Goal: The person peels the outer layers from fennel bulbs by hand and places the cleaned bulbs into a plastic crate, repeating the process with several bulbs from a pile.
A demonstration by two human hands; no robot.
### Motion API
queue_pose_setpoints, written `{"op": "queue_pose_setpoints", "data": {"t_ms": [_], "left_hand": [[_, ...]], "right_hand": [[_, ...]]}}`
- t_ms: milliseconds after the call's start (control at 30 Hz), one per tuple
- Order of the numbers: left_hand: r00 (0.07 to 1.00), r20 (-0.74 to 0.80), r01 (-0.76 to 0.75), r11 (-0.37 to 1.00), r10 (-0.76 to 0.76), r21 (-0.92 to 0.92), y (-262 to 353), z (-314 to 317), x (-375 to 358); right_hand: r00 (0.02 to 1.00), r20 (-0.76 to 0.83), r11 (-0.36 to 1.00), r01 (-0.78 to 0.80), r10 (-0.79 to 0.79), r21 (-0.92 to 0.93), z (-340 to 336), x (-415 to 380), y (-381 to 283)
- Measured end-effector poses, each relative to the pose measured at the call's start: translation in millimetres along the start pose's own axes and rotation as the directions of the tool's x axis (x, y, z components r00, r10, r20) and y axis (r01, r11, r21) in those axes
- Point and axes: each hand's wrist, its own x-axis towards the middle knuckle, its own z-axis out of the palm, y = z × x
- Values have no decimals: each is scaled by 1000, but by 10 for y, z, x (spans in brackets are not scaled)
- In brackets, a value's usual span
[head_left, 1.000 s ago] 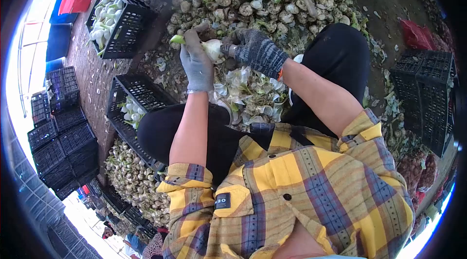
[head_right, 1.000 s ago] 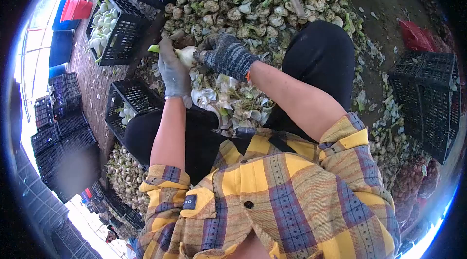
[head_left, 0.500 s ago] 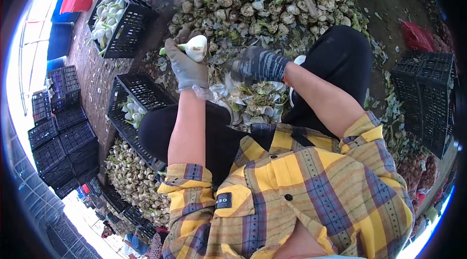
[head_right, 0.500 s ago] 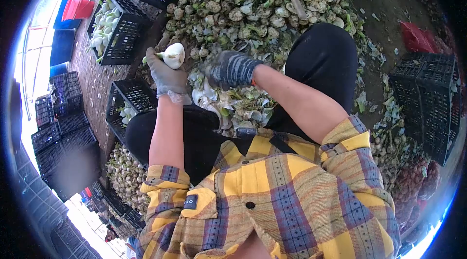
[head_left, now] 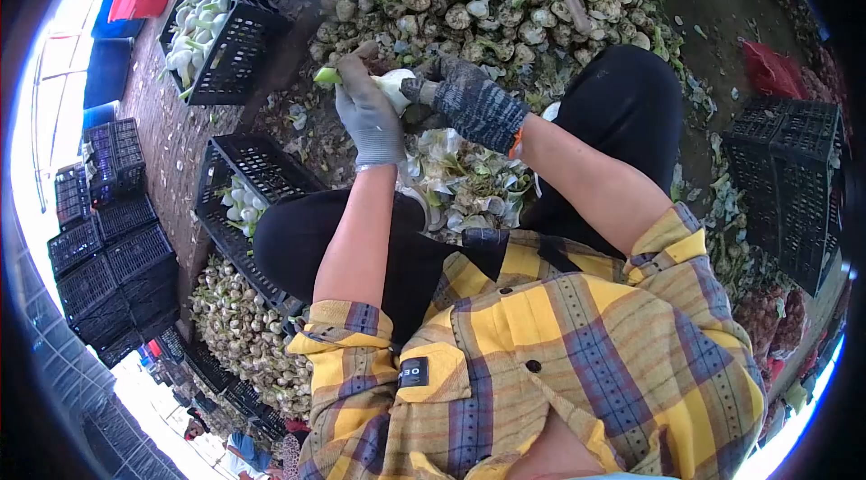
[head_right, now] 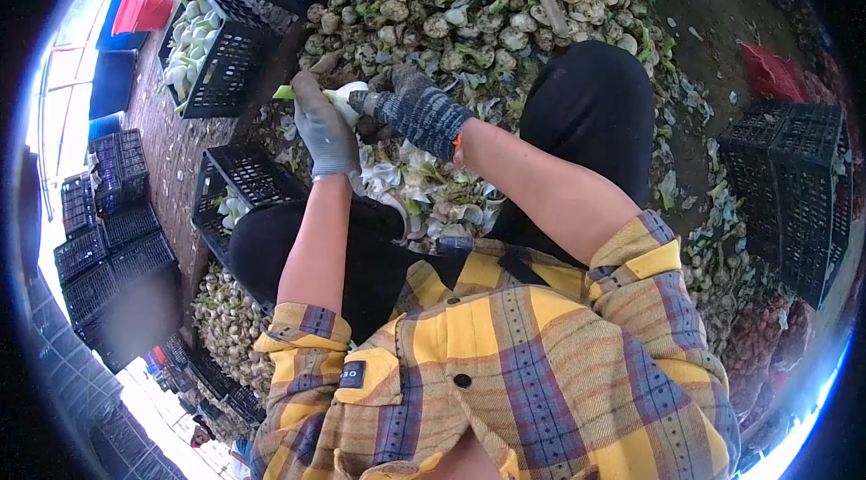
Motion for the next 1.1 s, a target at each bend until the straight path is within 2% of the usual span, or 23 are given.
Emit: {"op": "queue_pose_setpoints", "data": {"t_ms": [67,167,267,333,400,500,600,700,833,900,967,1033,1067,1100], "left_hand": [[982,-36,183,981,-186,-70,103,0,-22],[968,-31,239,955,-248,-178,89,9,7],[938,-34,326,908,-346,-263,60,-27,29],[922,-29,363,888,-386,-284,26,-47,36],[912,-24,385,876,-409,-289,-24,-72,50],[901,-38,404,868,-432,-289,-69,-122,79],[854,-53,469,812,-517,-347,-11,-157,100],[762,22,582,671,-647,-460,90,-175,93],[802,140,573,680,-581,-458,92,-145,61],[808,131,565,694,-574,-445,98,-139,50],[811,137,566,703,-569,-432,86,-146,54],[811,160,572,704,-563,-422,53,-152,69],[807,148,575,703,-572,-418,52,-146,71],[802,135,579,702,-582,-414,52,-137,70]], "right_hand": [[999,40,996,28,-31,89,-27,-35,41],[995,78,950,-88,67,299,5,-91,-56],[962,49,920,-273,270,281,10,-88,-216],[999,-44,1000,10,-10,-6,55,-70,-105],[951,-91,898,243,-294,-366,93,-136,-135],[925,45,758,337,-378,-558,19,-122,-64],[976,-122,881,108,-183,-460,-74,-61,-11],[997,-74,882,-2,-37,-471,-111,-66,-36],[945,-130,799,174,-299,-576,-45,32,81],[948,-100,827,209,-303,-522,-43,85,126],[974,-62,901,176,-217,-396,-60,103,165],[999,14,978,50,-48,-200,-54,8,2],[999,9,916,-29,36,-400,35,-160,-395],[994,-7,940,-108,111,-323,52,-132,-395]]}}
